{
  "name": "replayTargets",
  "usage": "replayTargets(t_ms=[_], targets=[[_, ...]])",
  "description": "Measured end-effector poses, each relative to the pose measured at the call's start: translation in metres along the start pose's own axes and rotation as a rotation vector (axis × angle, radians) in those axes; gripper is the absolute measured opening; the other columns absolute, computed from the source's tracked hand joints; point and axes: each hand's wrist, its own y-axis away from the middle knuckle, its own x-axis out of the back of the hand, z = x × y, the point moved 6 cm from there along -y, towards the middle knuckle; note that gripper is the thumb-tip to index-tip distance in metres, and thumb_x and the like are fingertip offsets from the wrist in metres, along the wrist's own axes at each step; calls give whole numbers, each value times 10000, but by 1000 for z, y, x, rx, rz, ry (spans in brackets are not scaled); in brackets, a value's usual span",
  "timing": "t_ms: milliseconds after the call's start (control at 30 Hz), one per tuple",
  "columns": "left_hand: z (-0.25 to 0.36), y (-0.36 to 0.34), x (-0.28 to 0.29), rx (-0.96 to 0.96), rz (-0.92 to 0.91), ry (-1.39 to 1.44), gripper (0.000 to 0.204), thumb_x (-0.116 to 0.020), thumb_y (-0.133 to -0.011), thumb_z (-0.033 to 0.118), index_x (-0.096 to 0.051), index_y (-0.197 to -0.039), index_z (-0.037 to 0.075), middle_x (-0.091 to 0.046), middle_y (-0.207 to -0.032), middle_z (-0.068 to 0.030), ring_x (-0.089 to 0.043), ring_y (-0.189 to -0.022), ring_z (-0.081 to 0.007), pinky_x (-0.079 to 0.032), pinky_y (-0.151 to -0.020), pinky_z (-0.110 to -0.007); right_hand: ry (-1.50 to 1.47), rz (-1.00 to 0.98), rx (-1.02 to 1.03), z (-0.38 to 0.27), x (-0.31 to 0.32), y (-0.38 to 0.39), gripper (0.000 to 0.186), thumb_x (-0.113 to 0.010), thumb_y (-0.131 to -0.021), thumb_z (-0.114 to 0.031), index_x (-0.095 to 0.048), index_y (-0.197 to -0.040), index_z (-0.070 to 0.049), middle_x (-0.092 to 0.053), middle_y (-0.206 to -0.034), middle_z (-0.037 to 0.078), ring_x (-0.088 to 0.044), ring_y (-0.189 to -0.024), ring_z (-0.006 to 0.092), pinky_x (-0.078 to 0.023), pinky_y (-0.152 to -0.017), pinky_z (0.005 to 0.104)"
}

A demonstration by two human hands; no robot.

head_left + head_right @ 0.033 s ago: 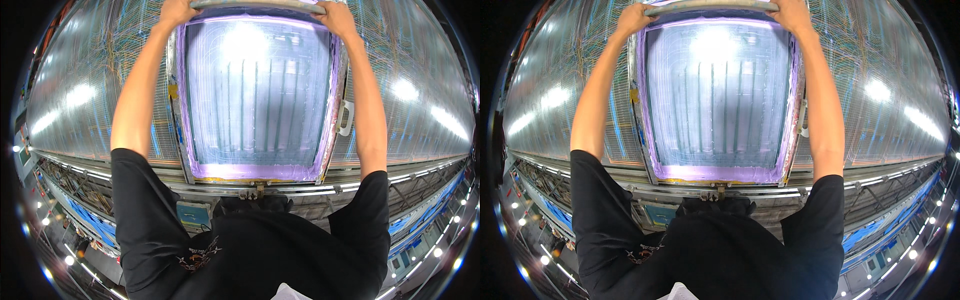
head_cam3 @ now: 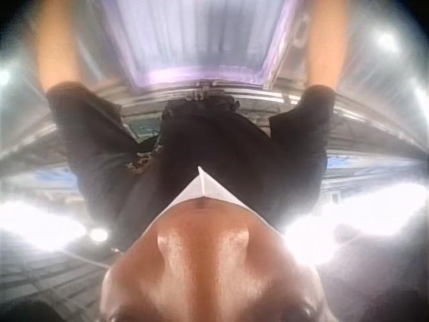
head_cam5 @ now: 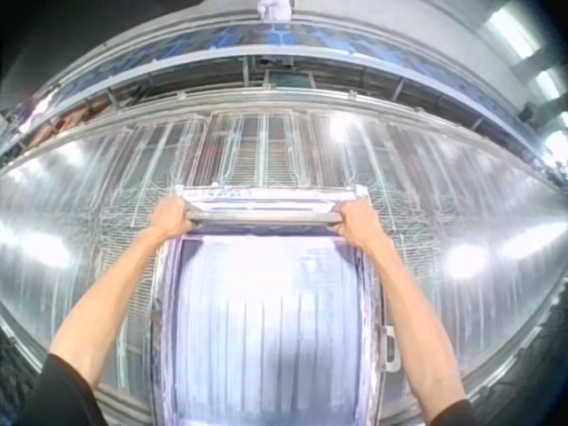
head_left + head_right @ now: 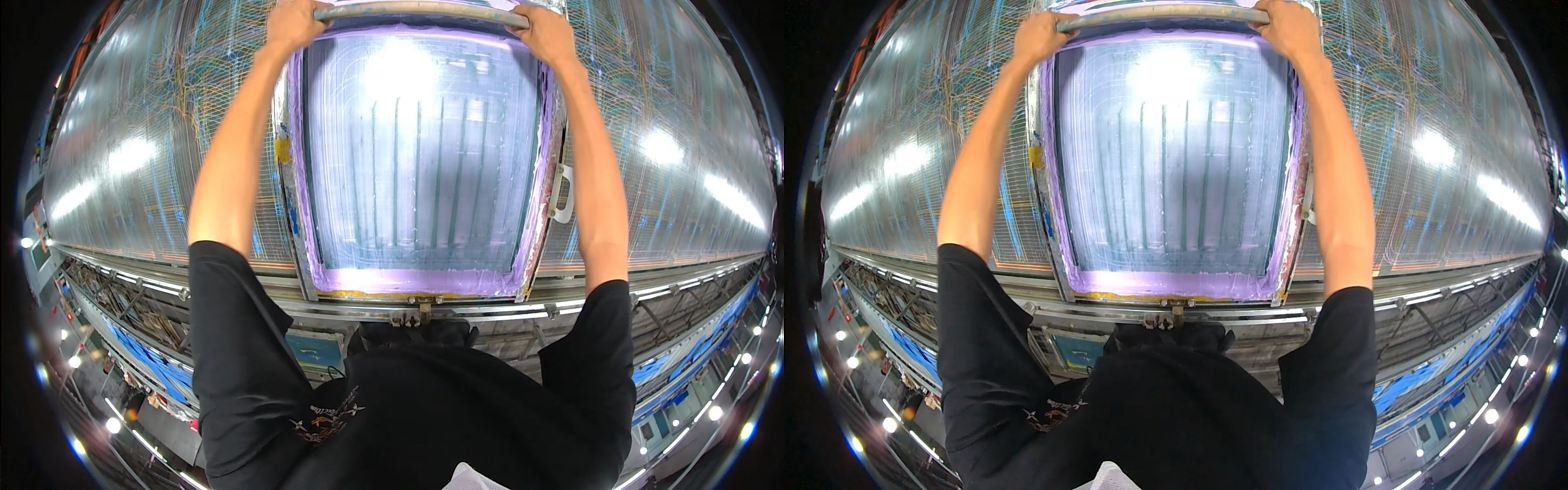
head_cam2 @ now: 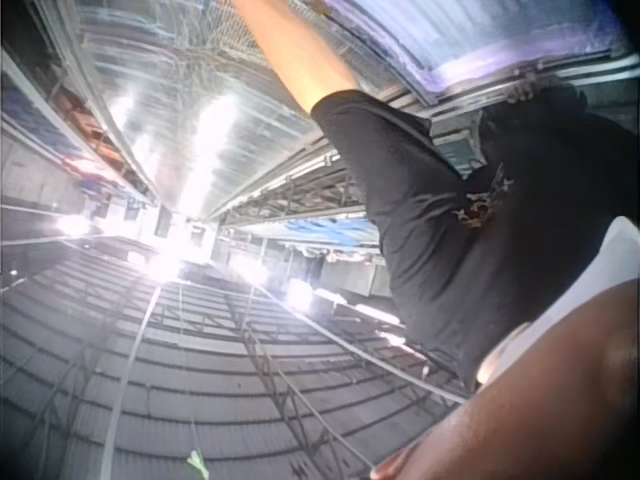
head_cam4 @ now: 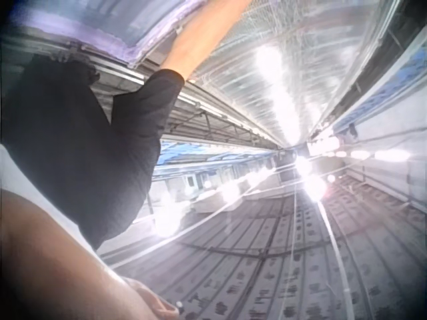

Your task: The person performs screen printing by placing a screen frame on a flat surface, applying purple ink, and using a squeegee to pull the ink across the mesh. They repeat this process on multiple frames, lifting and repositioning the screens as needed.

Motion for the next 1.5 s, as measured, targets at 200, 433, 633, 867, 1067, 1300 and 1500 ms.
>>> replayTargets(t_ms=[200,433,633,867,1067,1300,1500], targets=[[46,119,-19,-51,176,42,488,-701,-724,79,-802,-1193,167,-774,-991,-174,-719,-966,-368,-511,-1022,-483,35,137,47,-17,-26,98,358,-763,-817,-123,-766,-1175,-117,-770,-1128,111,-693,-1119,318,-351,-1192,516],[101,387,-53,-37,87,224,576,-672,-682,-2,-758,-1244,91,-736,-1308,-101,-655,-1226,-298,-315,-1224,-531,-102,94,-11,-106,-29,367,518,-659,-675,45,-750,-1169,-85,-726,-1154,89,-652,-1094,289,-284,-1247,525],[147,565,-63,0,-1,276,632,-694,-618,-46,-752,-1237,70,-728,-1328,-109,-651,-1231,-303,-288,-1244,-527,-82,6,-68,-166,-30,549,528,-687,-646,59,-734,-1153,-80,-718,-1127,80,-644,-1118,289,-334,-1211,518],[139,554,-59,29,-68,247,401,-702,-693,47,-826,-1064,134,-791,-981,-127,-726,-1045,-306,-344,-1190,-567,-416,-556,-93,-134,-20,508,457,-830,-840,-306,-737,-1204,-46,-753,-1086,138,-702,-1027,324,-480,-1041,442],[135,518,-51,99,-270,175,372,-794,-696,122,-838,-1053,217,-784,-986,-119,-719,-1079,-304,-300,-1207,-642,-177,598,-470,82,-25,391,584,-704,-981,-487,-680,-1278,15,-739,-1014,160,-699,-898,266,-574,-824,401],[139,528,-60,121,-255,246,473,-722,-681,47,-827,-1112,212,-775,-1011,-113,-684,-1121,-281,-221,-1265,-609,-558,395,-721,168,-82,335,511,-673,-1002,-479,-639,-755,-34,-636,-681,94,-586,-538,194,-467,-484,374],[140,566,-71,181,-291,244,618,-713,-677,22,-768,-1262,217,-742,-1310,30,-608,-1336,-256,-99,-1305,-625,-320,508,-718,90,-55,338,533,-692,-963,-471,-709,-877,55,-733,-841,220,-651,-765,382,-508,-759,499]])
